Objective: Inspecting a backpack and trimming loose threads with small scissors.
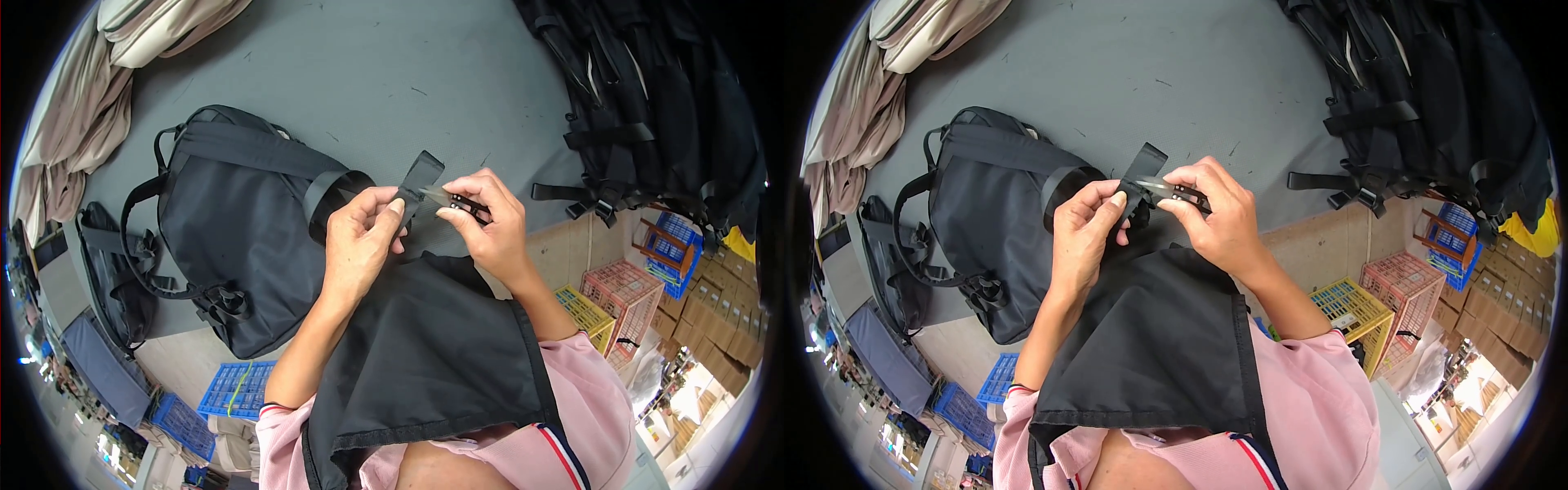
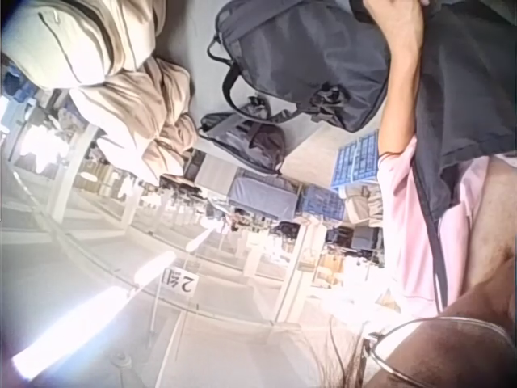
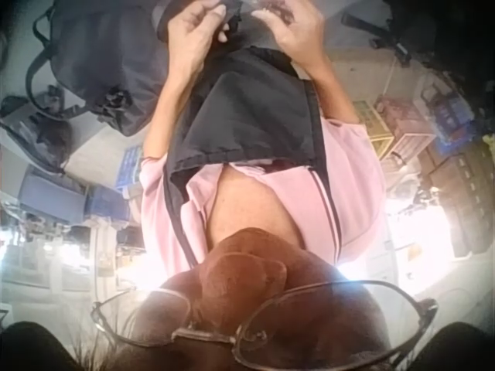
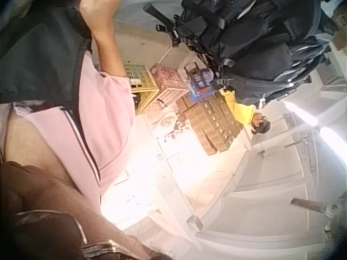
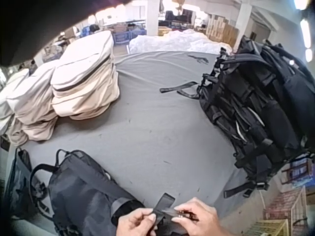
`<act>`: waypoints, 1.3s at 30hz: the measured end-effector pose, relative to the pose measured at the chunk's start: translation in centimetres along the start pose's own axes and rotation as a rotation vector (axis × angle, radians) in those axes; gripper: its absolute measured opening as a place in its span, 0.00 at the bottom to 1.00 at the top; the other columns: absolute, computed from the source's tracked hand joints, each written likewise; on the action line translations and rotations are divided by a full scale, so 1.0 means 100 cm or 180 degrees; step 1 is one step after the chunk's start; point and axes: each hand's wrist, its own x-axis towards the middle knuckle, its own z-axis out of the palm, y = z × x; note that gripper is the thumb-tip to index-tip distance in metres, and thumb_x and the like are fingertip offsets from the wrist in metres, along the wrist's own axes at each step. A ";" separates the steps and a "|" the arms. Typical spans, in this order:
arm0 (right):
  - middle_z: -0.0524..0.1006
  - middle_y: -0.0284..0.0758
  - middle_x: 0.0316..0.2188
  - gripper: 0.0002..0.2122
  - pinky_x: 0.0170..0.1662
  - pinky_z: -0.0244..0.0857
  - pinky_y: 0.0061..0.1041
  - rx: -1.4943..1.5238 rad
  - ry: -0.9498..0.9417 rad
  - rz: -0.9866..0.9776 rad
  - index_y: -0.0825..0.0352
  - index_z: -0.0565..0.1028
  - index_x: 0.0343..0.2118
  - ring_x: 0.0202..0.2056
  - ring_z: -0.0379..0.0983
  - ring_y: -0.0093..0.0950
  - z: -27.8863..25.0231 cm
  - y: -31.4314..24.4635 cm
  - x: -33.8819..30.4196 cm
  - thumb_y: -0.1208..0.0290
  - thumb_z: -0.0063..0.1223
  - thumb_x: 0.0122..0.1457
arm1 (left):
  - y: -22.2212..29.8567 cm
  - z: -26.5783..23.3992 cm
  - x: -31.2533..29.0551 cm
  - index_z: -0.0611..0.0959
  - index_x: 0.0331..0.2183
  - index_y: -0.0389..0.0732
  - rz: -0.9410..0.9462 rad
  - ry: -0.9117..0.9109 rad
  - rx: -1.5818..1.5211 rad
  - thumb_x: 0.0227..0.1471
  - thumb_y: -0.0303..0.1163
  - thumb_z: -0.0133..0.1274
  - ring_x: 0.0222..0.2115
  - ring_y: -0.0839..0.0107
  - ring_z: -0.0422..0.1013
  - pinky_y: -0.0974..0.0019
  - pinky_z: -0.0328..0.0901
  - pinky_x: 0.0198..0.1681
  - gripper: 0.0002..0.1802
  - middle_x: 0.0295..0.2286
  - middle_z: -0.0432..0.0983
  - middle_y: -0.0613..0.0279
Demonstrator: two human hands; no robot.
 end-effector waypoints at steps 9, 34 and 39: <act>0.72 0.33 0.24 0.11 0.24 0.63 0.24 -0.0918 0.0011 -0.0855 0.66 0.74 0.32 0.20 0.69 0.29 0.009 0.010 0.001 0.75 0.62 0.44 | -0.001 0.000 0.000 0.78 0.39 0.31 0.0017 -0.0050 -0.0125 0.55 0.27 0.50 0.23 0.81 0.68 0.77 0.64 0.23 0.11 0.26 0.73 0.66; 0.67 0.31 0.20 0.06 0.24 0.59 0.19 -0.0017 0.0229 0.0480 0.69 0.70 0.25 0.19 0.63 0.18 0.006 0.013 -0.001 0.83 0.56 0.44 | -0.002 -0.002 0.005 0.78 0.40 0.30 0.0232 0.0102 -0.0190 0.55 0.30 0.51 0.20 0.81 0.68 0.77 0.65 0.24 0.14 0.22 0.73 0.64; 0.68 0.30 0.21 0.07 0.24 0.58 0.17 0.0046 0.0151 0.0233 0.69 0.73 0.27 0.21 0.64 0.18 0.009 -0.011 0.008 0.84 0.58 0.45 | -0.004 -0.003 0.006 0.77 0.40 0.29 0.0208 0.0115 -0.0145 0.55 0.29 0.51 0.22 0.81 0.69 0.77 0.65 0.24 0.13 0.23 0.73 0.64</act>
